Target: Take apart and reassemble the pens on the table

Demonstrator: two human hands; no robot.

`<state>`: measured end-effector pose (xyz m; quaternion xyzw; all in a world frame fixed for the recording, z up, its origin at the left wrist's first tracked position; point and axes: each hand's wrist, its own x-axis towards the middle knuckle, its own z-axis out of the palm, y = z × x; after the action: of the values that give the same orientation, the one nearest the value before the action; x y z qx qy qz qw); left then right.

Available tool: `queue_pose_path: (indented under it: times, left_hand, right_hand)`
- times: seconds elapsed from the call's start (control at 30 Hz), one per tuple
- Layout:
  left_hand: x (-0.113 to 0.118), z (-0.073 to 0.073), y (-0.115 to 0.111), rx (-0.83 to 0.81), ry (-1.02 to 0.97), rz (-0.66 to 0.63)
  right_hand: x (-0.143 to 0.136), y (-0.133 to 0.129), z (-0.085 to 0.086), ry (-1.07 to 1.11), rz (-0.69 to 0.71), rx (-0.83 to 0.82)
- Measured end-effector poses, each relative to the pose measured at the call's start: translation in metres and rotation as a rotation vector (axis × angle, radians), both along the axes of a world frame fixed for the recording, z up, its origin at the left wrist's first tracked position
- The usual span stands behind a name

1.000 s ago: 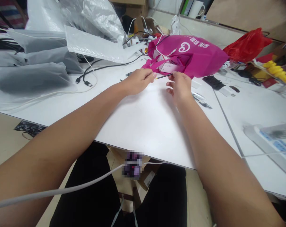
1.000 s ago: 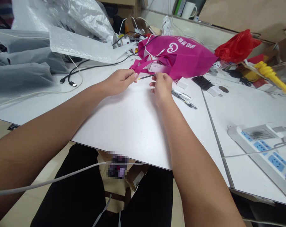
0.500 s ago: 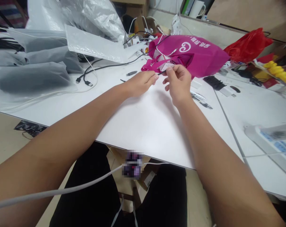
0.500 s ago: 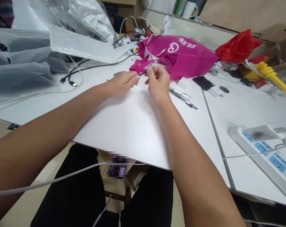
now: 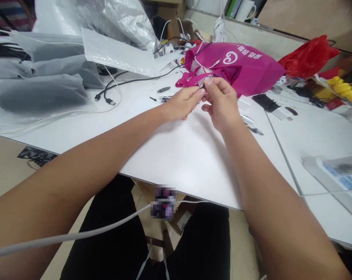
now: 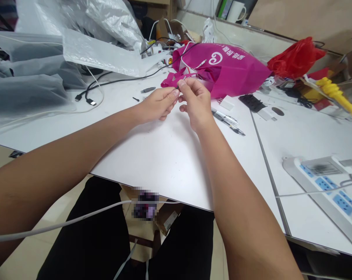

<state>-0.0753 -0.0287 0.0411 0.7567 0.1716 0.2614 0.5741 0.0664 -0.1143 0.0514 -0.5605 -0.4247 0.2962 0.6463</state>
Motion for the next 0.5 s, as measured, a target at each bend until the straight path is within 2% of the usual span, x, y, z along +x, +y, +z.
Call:
queue_pose_path:
  times: [0.13,0.27,0.37,0.5]
  left_hand:
    - [0.002,0.0031,-0.005,-0.149,-0.032,-0.037]
    - [0.0023,0.0056,-0.0082,-0.206,-0.03,-0.047]
    - [0.0026,0.0052,-0.0095,-0.186,-0.03,-0.043]
    - [0.0047,-0.0013,-0.0049,-0.038,-0.044,-0.014]
  right_hand:
    - [0.0003,-0.0014,0.0022,0.016,0.036,0.021]
    - [-0.0009,-0.0036,0.0041,0.027,0.044,-0.002]
    - [-0.0009,-0.0037,0.0045,0.006,0.035,-0.025]
    - [0.002,0.0002,0.0022,-0.05,-0.006,-0.066]
